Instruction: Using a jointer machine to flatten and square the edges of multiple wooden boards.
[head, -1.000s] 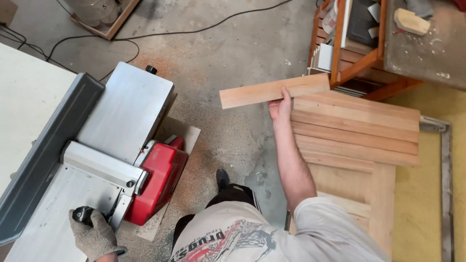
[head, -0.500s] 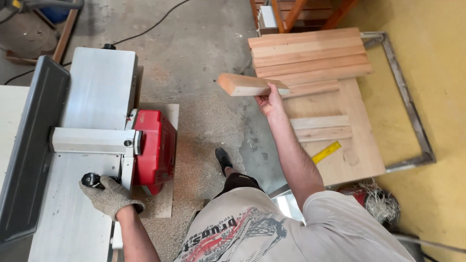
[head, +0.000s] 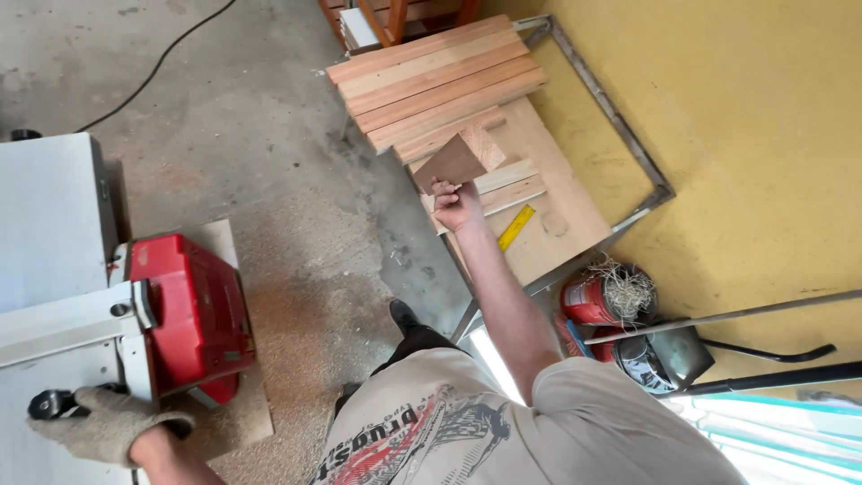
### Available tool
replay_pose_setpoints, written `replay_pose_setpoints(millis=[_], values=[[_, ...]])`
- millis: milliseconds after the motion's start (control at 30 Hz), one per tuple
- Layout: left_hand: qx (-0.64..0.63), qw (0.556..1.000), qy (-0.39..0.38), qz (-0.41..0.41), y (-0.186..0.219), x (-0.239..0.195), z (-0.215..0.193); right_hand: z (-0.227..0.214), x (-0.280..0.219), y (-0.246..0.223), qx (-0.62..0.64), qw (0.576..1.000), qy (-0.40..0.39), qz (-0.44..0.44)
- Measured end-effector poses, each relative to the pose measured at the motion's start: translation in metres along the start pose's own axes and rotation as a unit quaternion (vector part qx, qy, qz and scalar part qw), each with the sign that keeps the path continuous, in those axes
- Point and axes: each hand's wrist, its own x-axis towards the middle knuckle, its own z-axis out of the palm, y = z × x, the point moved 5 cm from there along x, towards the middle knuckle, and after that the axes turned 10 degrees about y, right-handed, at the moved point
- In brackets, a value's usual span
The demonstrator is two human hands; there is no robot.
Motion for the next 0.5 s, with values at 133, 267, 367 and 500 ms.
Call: replay_pose_setpoints(millis=[133,267,367,500], values=[[0.039,0.995,0.042,0.087,-0.019,0.006,0.004,-0.003,-0.011,-0.007,0.021,0.999,0.02,-0.034],[0.064,0.989,0.052,0.119,0.001,0.0,-0.01,0.022,-0.052,-0.027,-0.035,0.974,0.117,-0.192],[0.112,0.977,0.029,0.176,0.032,-0.008,-0.032,0.001,-0.035,-0.091,-0.132,0.923,0.23,-0.279],[0.154,0.97,0.03,0.183,0.055,-0.003,-0.027,-0.059,0.045,-0.183,-0.254,0.899,0.211,-0.287]])
